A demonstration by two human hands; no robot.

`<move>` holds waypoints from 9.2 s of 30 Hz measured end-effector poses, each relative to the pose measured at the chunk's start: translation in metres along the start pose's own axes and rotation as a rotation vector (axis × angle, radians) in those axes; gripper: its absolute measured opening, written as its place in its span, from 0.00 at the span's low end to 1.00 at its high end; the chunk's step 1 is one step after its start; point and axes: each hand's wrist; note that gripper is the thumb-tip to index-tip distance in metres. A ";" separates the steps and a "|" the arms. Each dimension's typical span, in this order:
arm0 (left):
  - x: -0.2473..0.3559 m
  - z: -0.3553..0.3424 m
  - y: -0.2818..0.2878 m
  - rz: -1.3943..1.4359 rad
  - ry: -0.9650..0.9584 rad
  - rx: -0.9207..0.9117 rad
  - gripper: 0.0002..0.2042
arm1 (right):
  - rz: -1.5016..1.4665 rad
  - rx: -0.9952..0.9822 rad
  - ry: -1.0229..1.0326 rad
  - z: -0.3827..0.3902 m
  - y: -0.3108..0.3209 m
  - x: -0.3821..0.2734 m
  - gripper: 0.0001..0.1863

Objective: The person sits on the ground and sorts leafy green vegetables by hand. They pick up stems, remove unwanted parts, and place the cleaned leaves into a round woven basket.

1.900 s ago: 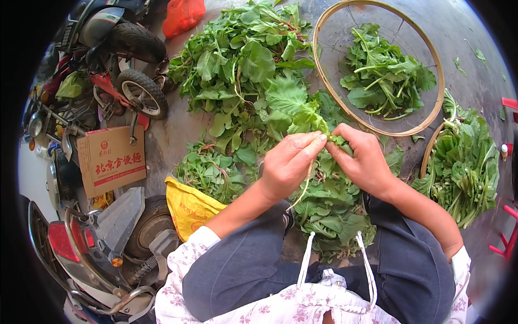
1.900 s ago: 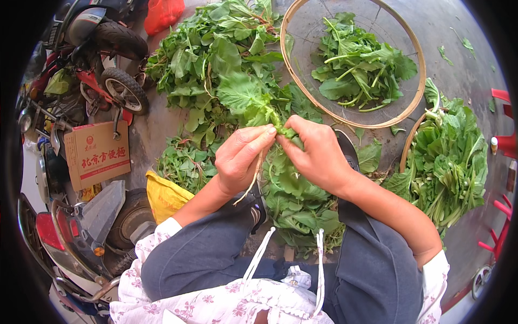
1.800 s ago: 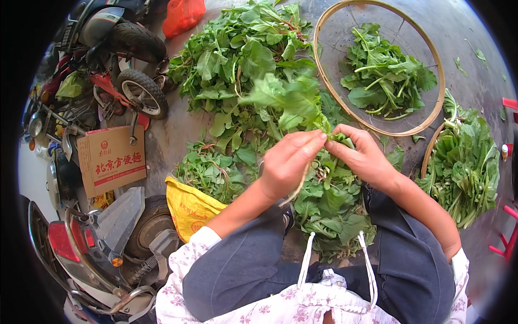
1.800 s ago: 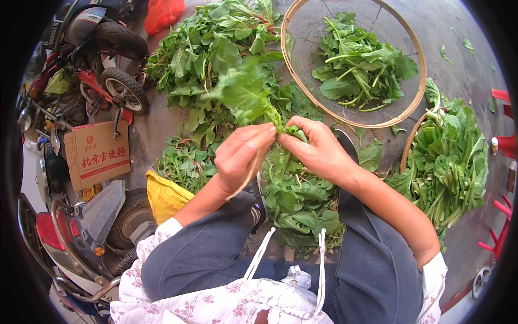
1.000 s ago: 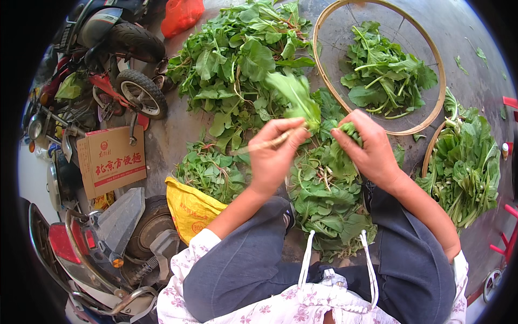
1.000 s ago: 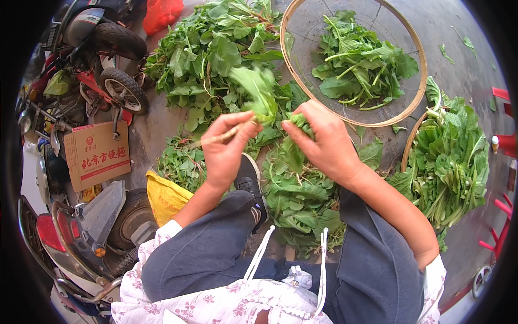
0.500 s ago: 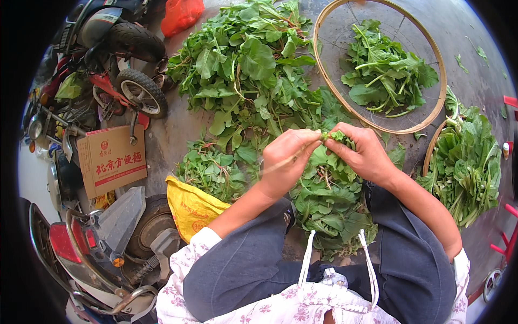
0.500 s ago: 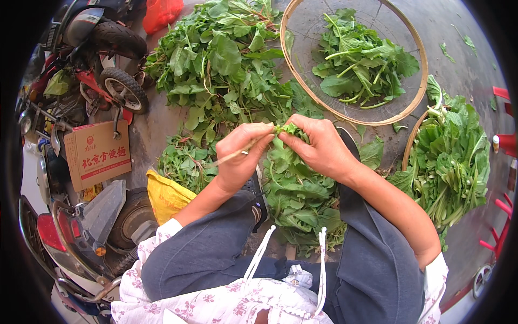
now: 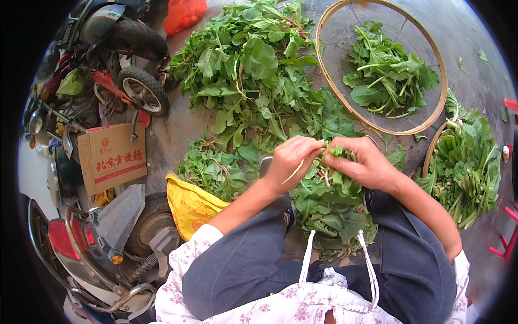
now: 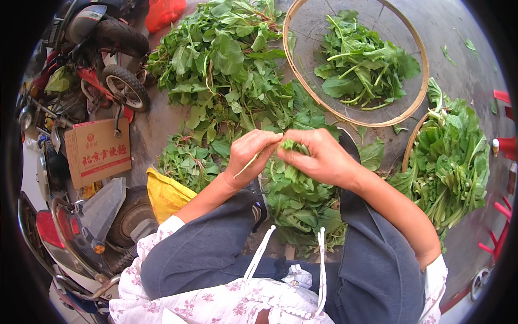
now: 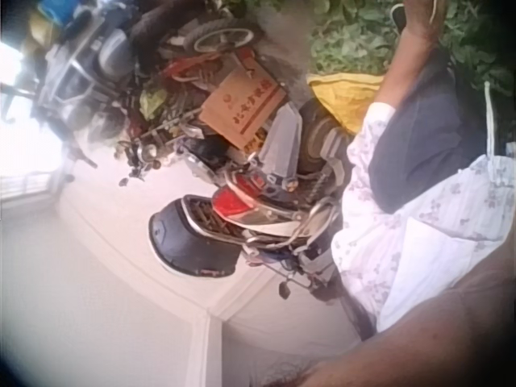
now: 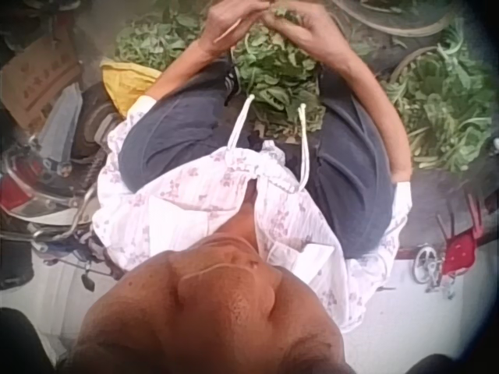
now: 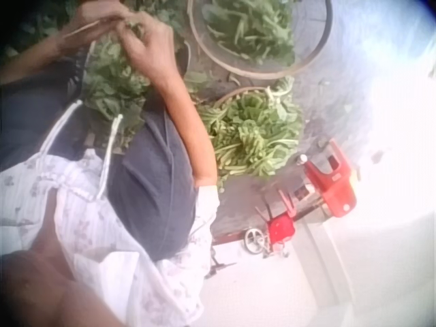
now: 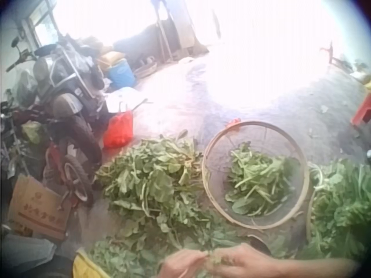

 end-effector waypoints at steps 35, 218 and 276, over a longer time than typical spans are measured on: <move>-0.061 0.045 0.016 1.200 1.238 0.218 0.16 | 0.014 0.269 -0.182 -0.022 0.045 0.052 0.11; 0.000 -0.033 0.025 1.455 0.803 -0.258 0.07 | -0.761 -0.151 -0.334 -0.004 0.013 -0.001 0.08; 0.013 -0.026 0.016 0.777 0.722 -0.146 0.03 | 0.245 0.097 0.149 -0.005 0.006 -0.005 0.08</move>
Point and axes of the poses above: each hand's wrist, its own z-axis away from the middle knuckle, its own y-axis out of the back of the hand, x = y × z, and after that the axes turned 6 degrees about x, right-handed
